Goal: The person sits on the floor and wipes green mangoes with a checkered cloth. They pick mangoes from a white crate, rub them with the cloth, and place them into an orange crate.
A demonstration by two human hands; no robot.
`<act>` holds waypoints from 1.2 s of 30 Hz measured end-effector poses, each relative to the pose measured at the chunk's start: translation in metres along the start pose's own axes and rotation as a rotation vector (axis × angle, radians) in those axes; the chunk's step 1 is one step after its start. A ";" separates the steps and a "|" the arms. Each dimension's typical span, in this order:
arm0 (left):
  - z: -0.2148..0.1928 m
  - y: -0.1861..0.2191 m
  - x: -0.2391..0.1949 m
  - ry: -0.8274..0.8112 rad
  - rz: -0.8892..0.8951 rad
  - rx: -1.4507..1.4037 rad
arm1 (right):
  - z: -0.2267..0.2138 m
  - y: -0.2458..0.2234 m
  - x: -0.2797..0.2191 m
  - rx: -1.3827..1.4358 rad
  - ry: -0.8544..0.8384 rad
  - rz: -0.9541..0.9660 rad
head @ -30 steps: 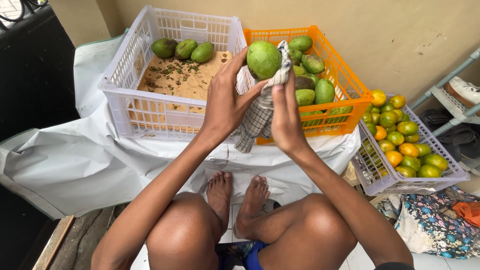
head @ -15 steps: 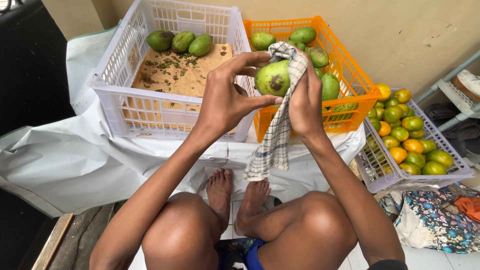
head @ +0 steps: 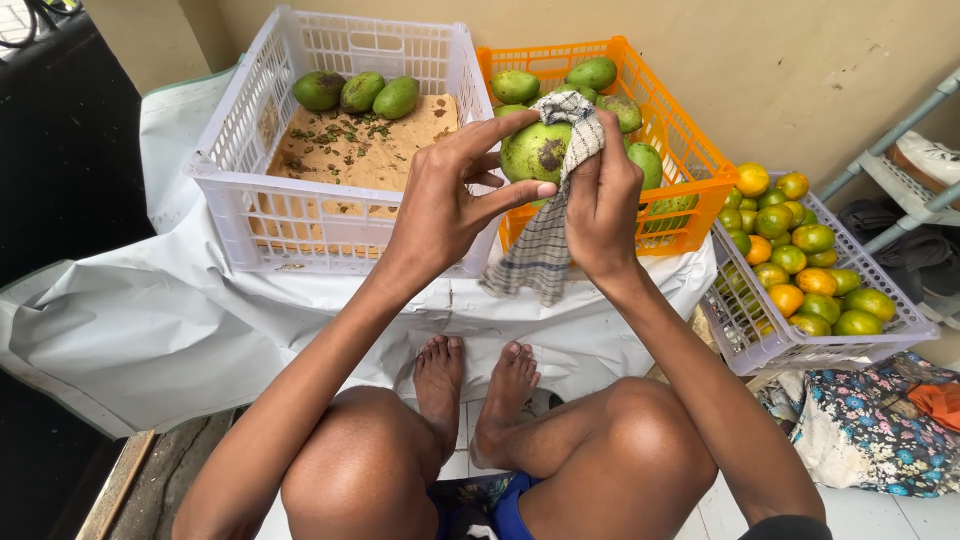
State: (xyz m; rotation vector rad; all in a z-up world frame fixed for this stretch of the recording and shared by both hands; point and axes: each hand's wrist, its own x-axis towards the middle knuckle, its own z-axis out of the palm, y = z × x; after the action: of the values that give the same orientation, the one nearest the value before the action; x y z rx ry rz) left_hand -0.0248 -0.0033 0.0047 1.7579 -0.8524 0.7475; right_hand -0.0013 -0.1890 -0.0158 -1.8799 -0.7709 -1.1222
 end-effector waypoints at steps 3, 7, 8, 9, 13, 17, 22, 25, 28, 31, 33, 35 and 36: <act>-0.001 0.009 -0.001 0.047 0.072 0.015 | -0.008 -0.013 0.007 -0.123 0.064 -0.063; -0.001 0.017 0.000 0.114 0.011 -0.064 | -0.011 -0.019 0.004 -0.163 0.120 -0.127; -0.001 0.017 0.000 0.141 -0.020 -0.132 | -0.011 -0.022 0.004 -0.126 0.128 -0.144; -0.002 0.018 0.001 0.168 -0.051 -0.198 | -0.011 -0.024 0.004 -0.088 0.136 -0.162; 0.002 0.010 0.000 0.123 -0.107 -0.297 | -0.008 -0.019 0.002 -0.059 0.125 -0.211; 0.003 0.011 0.000 -0.023 -0.087 -0.499 | -0.001 -0.011 -0.002 0.044 -0.014 -0.121; 0.006 0.002 0.001 -0.010 0.027 -0.236 | 0.013 0.016 -0.002 0.375 -0.128 0.155; 0.009 0.007 0.002 0.124 -0.101 -0.186 | 0.018 0.054 -0.013 0.019 -0.134 0.494; 0.013 0.002 0.001 0.124 -0.110 -0.148 | 0.018 0.045 -0.005 0.003 -0.011 0.558; 0.017 -0.009 0.000 0.107 -0.058 -0.098 | 0.014 0.019 -0.001 -0.021 0.058 0.251; 0.017 -0.018 0.001 0.092 -0.006 -0.015 | 0.013 0.011 -0.001 0.052 -0.013 0.033; 0.012 -0.011 0.004 0.095 -0.016 0.041 | 0.013 -0.012 0.005 0.015 -0.047 -0.064; 0.009 -0.008 0.006 0.097 -0.025 0.098 | 0.013 -0.024 0.008 -0.023 -0.080 -0.161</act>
State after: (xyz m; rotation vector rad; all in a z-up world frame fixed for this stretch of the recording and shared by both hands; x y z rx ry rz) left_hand -0.0140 -0.0109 0.0026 1.7995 -0.7383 0.8633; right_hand -0.0118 -0.1651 -0.0045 -1.9186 -0.9734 -1.1636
